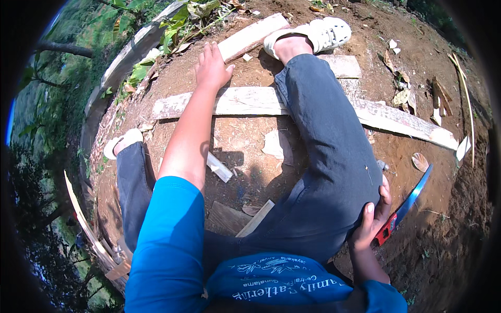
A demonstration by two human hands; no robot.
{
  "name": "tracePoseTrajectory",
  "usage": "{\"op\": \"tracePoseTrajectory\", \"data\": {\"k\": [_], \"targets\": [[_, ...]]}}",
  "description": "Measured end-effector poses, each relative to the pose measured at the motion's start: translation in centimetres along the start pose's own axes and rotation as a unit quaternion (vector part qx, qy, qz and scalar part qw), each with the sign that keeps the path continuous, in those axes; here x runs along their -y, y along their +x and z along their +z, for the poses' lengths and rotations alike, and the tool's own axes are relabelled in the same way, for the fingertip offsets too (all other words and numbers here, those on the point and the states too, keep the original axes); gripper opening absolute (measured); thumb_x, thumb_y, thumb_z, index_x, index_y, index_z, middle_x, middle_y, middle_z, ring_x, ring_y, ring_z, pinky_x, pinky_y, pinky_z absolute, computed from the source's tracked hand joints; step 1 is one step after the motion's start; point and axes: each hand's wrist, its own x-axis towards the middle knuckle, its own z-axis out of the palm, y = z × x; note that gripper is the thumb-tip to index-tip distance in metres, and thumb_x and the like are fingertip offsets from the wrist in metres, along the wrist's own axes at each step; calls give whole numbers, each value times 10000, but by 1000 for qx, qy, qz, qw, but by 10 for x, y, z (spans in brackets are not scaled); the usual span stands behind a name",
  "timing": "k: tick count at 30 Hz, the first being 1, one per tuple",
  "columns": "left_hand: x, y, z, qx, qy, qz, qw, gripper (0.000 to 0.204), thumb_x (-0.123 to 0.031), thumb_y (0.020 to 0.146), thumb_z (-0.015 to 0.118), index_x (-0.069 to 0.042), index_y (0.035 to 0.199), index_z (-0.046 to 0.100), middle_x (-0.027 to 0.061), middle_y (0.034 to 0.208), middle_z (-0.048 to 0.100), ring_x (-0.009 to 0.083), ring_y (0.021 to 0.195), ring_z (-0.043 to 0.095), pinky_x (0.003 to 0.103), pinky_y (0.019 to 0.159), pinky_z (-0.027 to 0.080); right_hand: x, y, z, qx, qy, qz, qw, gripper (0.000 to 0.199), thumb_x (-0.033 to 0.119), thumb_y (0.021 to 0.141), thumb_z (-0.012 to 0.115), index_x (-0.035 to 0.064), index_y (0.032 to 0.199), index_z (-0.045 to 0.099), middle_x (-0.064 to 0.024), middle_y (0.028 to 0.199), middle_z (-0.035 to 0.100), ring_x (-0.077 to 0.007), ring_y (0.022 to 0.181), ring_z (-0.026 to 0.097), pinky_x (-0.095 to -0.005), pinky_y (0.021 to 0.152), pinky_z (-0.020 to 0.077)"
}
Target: The person sits on the ground outdoors and uses a hammer to drive nails into small wooden pieces. They repeatedly pick up wood, position it, and hammer nails to join the pieces together.
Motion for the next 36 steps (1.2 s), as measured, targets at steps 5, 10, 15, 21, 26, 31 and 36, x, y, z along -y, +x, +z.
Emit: {"op": "tracePoseTrajectory", "data": {"k": [5, 10, 15, 21, 26, 31, 36], "targets": [[-7, 43, 33, 59, 67, -3, 996, 970, -401, 849, 765, -59, 1568, 213, 156, 1606, 289, 360, 1390, 417, 464, 1112, 422, -8, 2, -1, 2, 37, 18, 999, 452, 322, 941, 595, 104, 1315, 466, -255, 1453, 408, -355, 1346, 411, -512, 1124, 293], [-4, 69, 42, 118, 77, -29, 990, 993, -402, 818, 792, -111, 1579, 225, 152, 1542, 386, 338, 1341, 465, 446, 1058, 473, -8, 6, 3, 1, 48, 21, 999, 458, 378, 931, 605, 134, 1292, 462, -249, 1419, 419, -334, 1311, 420, -496, 1102, 315], [-14, 59, 15, 90, 86, -26, 992, 938, -422, 657, 894, -99, 1411, 440, 141, 1273, 522, 319, 1246, 511, 436, 1010, 500, -8, 2, 1, -19, 51, 42, 998, 475, 389, 931, 623, 125, 1289, 454, -232, 1433, 412, -326, 1322, 418, -491, 1117, 307], [30, 31, -60, -157, 157, 151, 963, 498, -125, 644, 807, -109, 1037, 501, 96, 1003, 552, 298, 977, 593, 437, 783, 506, -7, -2, 7, -31, 63, 36, 997, 455, 318, 941, 620, 61, 1284, 466, -222, 1471, 413, -333, 1383, 390, -490, 1159, 266], [90, -45, -135, -208, 205, 132, 947, 484, -117, 622, 782, -115, 1007, 490, 76, 933, 545, 294, 913, 586, 435, 721, 456, -5, 1, 8, -30, 37, 10, 999, 399, 192, 943, 590, 4, 1283, 502, -216, 1465, 445, -323, 1398, 396, -457, 1178, 258], [126, -199, -122, -29, -204, -110, 972, 650, -250, 641, 874, 70, 1110, 559, 206, 1030, 683, 286, 938, 687, 384, 844, 535, -7, 4, 6, -24, 43, -16, 999, 394, 109, 926, 598, -7, 1298, 540, -214, 1446, 472, -306, 1369, 440, -425, 1173, 278], [108, -360, -98, 120, -566, -287, 764, 444, -134, 750, 841, -13, 1104, 603, 24, 857, 666, 100, 710, 618, 255, 657, 494, 4, 4, 3, -25, 119, 54, 991, 275, 89, 1006, 558, -27, 1252, 597, -162, 1412, 521, -229, 1287, 523, -350, 1093, 387]]}}
